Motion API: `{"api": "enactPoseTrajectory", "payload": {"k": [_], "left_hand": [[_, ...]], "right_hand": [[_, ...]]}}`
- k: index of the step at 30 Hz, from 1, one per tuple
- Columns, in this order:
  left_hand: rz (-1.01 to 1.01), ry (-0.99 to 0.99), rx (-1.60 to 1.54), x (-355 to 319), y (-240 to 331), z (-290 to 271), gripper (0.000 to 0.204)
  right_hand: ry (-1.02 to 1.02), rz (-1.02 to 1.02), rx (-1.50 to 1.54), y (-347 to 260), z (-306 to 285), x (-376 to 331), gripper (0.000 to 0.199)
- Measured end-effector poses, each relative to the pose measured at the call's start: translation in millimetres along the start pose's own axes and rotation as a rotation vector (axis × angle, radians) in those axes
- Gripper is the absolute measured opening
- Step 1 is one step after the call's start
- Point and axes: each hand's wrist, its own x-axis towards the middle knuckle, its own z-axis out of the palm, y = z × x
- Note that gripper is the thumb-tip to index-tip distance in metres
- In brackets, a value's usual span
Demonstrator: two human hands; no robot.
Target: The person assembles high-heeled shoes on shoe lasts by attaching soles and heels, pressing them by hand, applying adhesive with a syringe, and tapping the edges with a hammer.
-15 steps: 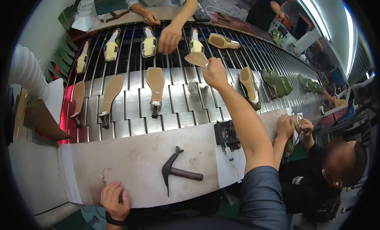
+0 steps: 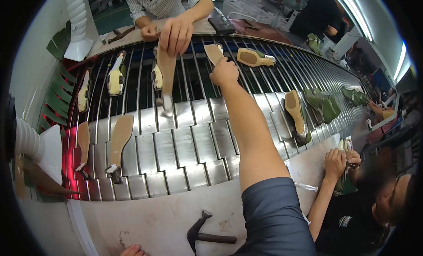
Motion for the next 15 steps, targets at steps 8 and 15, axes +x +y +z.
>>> {"api": "enactPoseTrajectory", "payload": {"k": [8, 15], "left_hand": [[0.065, 0.039, -0.016, -16, -13, -3, 0.013], [-0.018, 0.044, -0.098, -8, -11, -11, 0.045]], "right_hand": [[-0.108, 0.069, 0.128, 17, -83, -71, 0.07], [-0.307, -0.03, 0.926, -13, -178, -243, 0.069]]}}
